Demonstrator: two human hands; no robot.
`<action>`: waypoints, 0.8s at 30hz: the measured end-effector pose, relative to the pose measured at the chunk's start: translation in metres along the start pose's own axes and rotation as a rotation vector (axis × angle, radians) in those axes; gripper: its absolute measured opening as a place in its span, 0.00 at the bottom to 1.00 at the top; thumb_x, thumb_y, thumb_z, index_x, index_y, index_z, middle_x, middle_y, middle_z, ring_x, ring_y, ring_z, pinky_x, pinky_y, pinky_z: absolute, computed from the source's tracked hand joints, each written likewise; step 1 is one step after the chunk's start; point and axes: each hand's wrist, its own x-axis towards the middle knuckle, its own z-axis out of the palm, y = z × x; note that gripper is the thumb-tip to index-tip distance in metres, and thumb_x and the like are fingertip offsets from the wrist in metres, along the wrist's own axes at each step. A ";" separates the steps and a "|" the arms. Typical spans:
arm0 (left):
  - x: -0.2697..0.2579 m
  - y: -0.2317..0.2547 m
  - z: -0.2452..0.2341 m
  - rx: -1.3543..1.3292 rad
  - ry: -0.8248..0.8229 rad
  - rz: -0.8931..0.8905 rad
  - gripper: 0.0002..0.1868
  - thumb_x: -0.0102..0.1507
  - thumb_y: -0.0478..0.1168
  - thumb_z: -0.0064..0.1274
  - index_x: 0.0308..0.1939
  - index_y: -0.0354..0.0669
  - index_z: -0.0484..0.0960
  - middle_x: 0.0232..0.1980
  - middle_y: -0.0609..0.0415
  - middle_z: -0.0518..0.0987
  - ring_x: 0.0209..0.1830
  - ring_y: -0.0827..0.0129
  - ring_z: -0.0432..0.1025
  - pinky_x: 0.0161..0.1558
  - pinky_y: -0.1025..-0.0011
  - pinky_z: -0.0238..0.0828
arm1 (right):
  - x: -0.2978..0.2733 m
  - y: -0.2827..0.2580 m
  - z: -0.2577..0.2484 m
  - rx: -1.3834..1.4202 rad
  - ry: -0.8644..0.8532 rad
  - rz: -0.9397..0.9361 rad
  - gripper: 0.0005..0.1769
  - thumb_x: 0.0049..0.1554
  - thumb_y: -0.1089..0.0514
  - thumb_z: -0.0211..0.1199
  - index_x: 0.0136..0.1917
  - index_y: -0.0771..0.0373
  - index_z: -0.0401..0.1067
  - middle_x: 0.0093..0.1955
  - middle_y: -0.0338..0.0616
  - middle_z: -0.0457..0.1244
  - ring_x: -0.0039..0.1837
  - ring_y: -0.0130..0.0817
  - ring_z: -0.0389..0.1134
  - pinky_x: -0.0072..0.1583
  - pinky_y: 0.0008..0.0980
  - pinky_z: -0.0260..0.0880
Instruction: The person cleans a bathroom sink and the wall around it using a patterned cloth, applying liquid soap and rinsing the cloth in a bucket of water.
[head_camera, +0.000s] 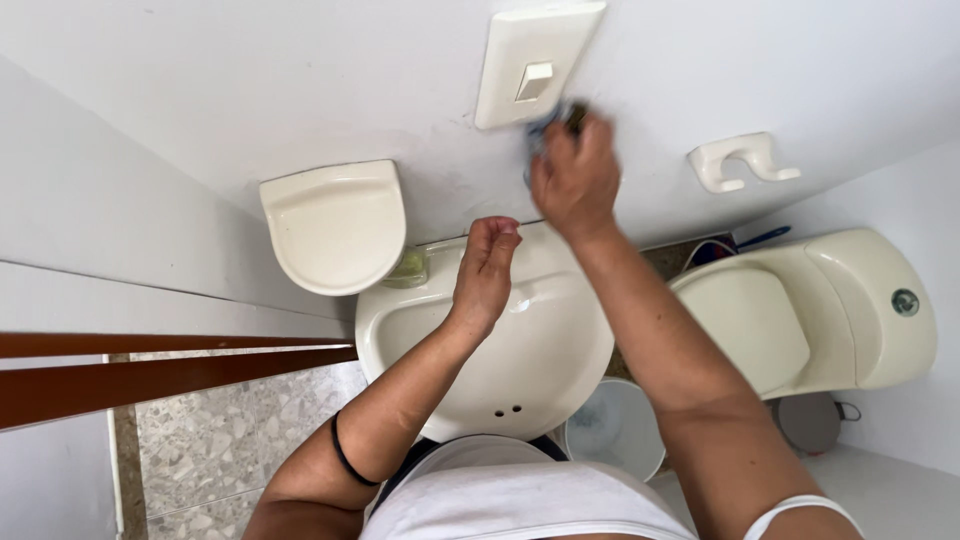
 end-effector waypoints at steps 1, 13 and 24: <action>0.001 -0.001 0.001 0.014 0.008 -0.003 0.15 0.72 0.45 0.42 0.55 0.38 0.72 0.51 0.53 0.74 0.54 0.69 0.67 0.60 0.70 0.63 | -0.004 -0.008 -0.006 0.051 0.001 0.051 0.20 0.54 0.62 0.64 0.59 0.65 0.69 0.56 0.60 0.59 0.54 0.57 0.65 0.50 0.48 0.70; -0.029 -0.021 -0.028 0.012 0.178 0.028 0.10 0.71 0.40 0.44 0.52 0.38 0.72 0.45 0.55 0.74 0.44 0.73 0.66 0.49 0.74 0.66 | 0.066 -0.090 0.001 0.052 0.356 0.152 0.10 0.54 0.65 0.66 0.49 0.66 0.69 0.48 0.52 0.58 0.50 0.51 0.63 0.51 0.45 0.68; -0.054 -0.053 -0.062 0.008 0.113 -0.190 0.09 0.69 0.40 0.44 0.49 0.40 0.73 0.41 0.56 0.75 0.38 0.74 0.67 0.41 0.72 0.68 | 0.045 -0.092 0.035 0.160 0.478 0.380 0.07 0.59 0.67 0.63 0.51 0.68 0.67 0.49 0.50 0.58 0.49 0.45 0.65 0.49 0.40 0.68</action>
